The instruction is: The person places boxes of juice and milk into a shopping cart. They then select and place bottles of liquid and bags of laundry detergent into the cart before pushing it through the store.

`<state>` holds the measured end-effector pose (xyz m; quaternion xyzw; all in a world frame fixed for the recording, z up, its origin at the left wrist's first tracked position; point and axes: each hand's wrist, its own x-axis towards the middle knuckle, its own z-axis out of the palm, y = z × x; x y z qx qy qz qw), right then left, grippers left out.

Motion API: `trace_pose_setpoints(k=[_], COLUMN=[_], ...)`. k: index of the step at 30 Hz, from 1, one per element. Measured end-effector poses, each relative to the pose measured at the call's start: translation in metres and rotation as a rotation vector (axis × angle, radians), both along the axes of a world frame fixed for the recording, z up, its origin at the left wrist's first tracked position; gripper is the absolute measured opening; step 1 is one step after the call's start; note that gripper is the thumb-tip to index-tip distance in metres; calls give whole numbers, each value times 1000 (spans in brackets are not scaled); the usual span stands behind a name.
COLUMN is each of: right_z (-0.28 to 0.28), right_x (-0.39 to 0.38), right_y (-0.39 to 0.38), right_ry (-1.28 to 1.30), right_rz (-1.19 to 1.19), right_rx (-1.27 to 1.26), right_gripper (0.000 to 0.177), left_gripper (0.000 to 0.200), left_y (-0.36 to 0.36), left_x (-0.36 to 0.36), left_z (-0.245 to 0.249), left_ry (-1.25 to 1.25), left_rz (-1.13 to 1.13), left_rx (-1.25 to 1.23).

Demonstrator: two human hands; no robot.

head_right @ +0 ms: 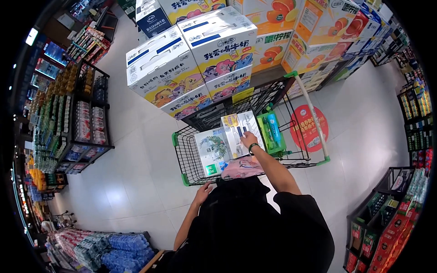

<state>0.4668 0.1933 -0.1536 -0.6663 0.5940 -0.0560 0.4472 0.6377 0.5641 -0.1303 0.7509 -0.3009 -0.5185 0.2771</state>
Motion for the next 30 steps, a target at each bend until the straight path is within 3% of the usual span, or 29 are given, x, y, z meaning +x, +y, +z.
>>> trace_pose_setpoints(k=[2,9,10,12,18,21,23,27,30], right_z=[-33,-84,-71,-45,-8,-7,6,114,156], right_x=[8,47,53,62,79,94,100,100,98], right_y=[-11,-14,-16,-18,-29,-16,-9,8,27], right_ry=[-234,-240,-245,-192,-265,-603,-637,-724,-844], right_rz=[-167,-84,-72,-110,-81,-224,-256,-262,-210], right_rx=[207,194,208,482,693,845,833,873,958], right_gripper=[48,38,38,36,32,33,33,36,48], left_gripper=[57,53,53,51,49,50,51,66,75], left_y=[-2,-31,-34,-36,-53,-64,-76,-89,-97], left_x=[-7,-15,-15,-17,-21,-16,-10,7,24], left_z=[10,22,22,20,28,36,41,42,40], left_ry=[-10,-87,-93,-61,182,359,398,590,781], left_rz=[37,84,97,160,375,527,595,818,929], left_rx=[7,66,79,15,63,93,71,-38,-159])
